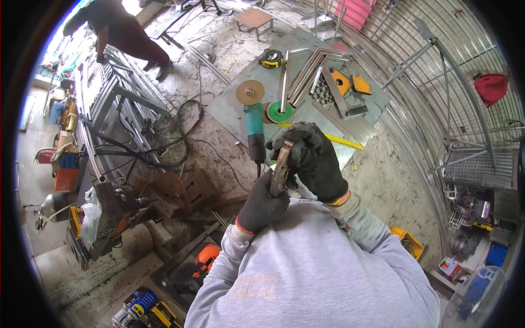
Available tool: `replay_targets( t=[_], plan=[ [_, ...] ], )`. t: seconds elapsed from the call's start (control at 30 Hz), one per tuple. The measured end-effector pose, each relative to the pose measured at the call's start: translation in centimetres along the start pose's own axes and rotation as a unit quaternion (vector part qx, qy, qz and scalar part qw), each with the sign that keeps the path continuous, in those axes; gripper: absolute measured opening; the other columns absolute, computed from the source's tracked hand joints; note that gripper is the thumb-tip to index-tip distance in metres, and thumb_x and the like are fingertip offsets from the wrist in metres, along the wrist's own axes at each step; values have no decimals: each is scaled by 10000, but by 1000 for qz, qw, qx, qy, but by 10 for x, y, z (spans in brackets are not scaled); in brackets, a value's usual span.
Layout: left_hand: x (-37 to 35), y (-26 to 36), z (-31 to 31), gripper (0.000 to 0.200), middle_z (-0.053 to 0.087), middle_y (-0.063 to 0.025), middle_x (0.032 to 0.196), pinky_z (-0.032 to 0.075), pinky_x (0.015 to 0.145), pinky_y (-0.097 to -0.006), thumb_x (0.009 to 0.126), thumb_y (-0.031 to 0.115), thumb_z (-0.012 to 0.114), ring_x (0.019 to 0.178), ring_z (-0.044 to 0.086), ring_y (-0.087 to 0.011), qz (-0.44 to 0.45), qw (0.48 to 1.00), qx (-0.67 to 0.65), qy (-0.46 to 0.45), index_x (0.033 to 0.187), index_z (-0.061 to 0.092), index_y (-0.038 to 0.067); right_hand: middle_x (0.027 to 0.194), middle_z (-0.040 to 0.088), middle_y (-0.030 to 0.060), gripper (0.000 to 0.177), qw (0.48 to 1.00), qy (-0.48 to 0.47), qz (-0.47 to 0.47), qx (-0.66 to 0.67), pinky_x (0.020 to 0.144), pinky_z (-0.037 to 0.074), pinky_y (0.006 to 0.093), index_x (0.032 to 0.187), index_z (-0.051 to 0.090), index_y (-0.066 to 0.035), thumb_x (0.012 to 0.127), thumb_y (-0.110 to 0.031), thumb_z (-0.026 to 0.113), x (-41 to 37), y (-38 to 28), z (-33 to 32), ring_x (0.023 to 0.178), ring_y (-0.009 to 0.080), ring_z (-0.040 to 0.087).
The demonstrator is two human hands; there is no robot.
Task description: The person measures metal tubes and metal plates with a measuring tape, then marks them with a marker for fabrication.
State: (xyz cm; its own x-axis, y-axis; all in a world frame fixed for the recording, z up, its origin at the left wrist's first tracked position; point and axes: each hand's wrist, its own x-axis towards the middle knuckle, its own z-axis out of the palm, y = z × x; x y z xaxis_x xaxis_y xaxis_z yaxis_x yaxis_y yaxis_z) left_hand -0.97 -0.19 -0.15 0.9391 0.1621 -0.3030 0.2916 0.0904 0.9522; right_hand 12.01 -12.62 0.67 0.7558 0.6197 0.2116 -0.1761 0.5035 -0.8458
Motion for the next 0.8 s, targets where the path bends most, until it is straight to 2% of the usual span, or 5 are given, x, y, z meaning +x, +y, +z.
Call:
replay_targets(
  t=[0.33,0.4,0.53,0.73,0.8],
  plan=[
    [0,-6,1,259,632,-5,880,504,656,-309,848,34,650,771,577,-96,9,1000,-3,16,1102,653,-17,1214,678,139,309,999,-10,-11,-51,924,585,404,1285,579,-98,1073,-308,661,-3,5,-3,1048,258,704],
    [2,-9,-3,451,632,-41,1021,513,784,-305,852,15,609,895,578,-127,-17,999,30,-20,1301,599,-27,1211,677,138,299,999,-4,5,-39,932,584,404,1282,582,-96,1076,-298,657,-3,6,-4,1050,261,704],
    [6,-20,-4,452,637,-45,1021,515,798,-313,853,18,611,905,583,-131,2,999,32,-31,1302,598,-30,1201,681,137,335,999,-10,-19,-30,934,583,402,1290,579,-80,1075,-324,657,-2,5,1,1052,259,704],
    [6,-19,-4,425,632,-51,1004,511,786,-322,843,20,617,892,578,-138,12,999,30,-21,1265,605,-33,1186,689,130,413,995,24,57,81,922,581,394,1311,609,-38,1072,-372,655,-3,7,0,1043,252,704],
    [6,-22,-5,374,623,-54,959,507,753,-338,834,22,624,858,570,-142,27,998,54,-11,1204,615,-32,1185,688,124,420,999,-9,-3,-45,905,580,384,1307,627,-35,1064,-375,669,-2,1,3,1043,245,702]
  ],
)
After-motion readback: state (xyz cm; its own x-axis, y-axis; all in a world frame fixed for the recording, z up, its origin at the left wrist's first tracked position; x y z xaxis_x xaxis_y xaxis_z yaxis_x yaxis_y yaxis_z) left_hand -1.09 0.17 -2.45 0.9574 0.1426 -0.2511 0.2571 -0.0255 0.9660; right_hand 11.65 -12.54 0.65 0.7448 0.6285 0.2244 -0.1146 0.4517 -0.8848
